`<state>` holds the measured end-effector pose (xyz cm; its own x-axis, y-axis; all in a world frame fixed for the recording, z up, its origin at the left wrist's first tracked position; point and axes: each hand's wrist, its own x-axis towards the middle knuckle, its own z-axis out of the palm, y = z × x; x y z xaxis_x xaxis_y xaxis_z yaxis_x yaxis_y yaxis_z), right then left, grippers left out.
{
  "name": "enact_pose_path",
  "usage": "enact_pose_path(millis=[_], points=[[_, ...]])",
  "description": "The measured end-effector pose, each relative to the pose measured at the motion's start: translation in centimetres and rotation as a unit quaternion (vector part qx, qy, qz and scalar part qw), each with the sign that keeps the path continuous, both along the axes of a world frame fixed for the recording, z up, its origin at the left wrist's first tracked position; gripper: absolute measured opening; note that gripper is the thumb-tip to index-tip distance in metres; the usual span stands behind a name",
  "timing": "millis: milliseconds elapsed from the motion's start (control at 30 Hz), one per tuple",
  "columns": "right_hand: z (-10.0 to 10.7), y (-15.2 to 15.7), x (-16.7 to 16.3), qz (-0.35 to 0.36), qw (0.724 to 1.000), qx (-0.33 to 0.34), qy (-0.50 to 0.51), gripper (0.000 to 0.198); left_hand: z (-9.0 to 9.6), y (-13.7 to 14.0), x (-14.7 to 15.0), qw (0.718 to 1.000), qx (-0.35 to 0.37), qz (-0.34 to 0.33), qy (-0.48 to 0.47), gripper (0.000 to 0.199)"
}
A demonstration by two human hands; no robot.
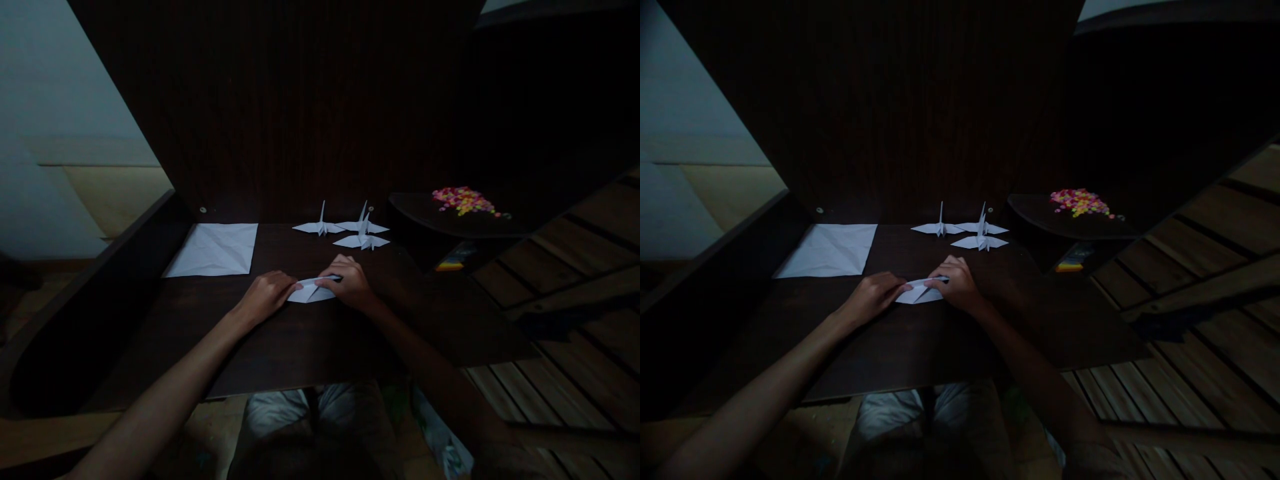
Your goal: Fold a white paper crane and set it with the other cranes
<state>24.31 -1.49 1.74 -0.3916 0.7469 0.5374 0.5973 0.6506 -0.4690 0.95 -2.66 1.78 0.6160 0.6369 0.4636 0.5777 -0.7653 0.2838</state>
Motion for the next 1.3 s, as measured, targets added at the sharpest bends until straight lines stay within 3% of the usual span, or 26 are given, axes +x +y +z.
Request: enact_pose_path(millis=[467, 633, 933, 1033, 1133, 1200, 1300], points=[[0.7, -0.2, 0.2, -0.029, 0.999, 0.01, 0.032, 0.013, 1.2, 0.1, -0.7, 0.974, -0.179, 0.051, -0.129, 0.022], [0.9, -0.4, 0.1, -0.036, 0.998, 0.015, 0.043, 0.015, 1.4, 0.0, -0.7, 0.963, -0.211, 0.066, -0.153, 0.023], [1.5, -0.9, -0.7, 0.03, 0.999, 0.013, 0.042, 0.011, 2.4, -0.7, 0.3, 0.954, -0.282, -0.013, -0.103, 0.031], [2.3, -1.1, -0.4, 0.004, 0.997, 0.04, 0.068, 0.016, 2.4, -0.8, 0.4, 0.944, -0.309, -0.031, -0.113, 0.031], [2.8, -1.0, 0.5, -0.078, 0.981, 0.066, 0.165, 0.03, 2.1, -0.5, 0.1, 0.923, -0.338, -0.008, -0.181, 0.033], [2.6, -0.7, 1.1, -0.1, 0.963, 0.054, 0.243, 0.038, 1.7, -0.1, 0.0, 0.895, -0.367, 0.005, -0.253, 0.034], [1.6, -0.2, 1.1, -0.017, 0.954, -0.07, 0.291, 0.052, 1.2, 0.2, 0.1, 0.843, -0.418, 0.008, -0.338, 0.036]])
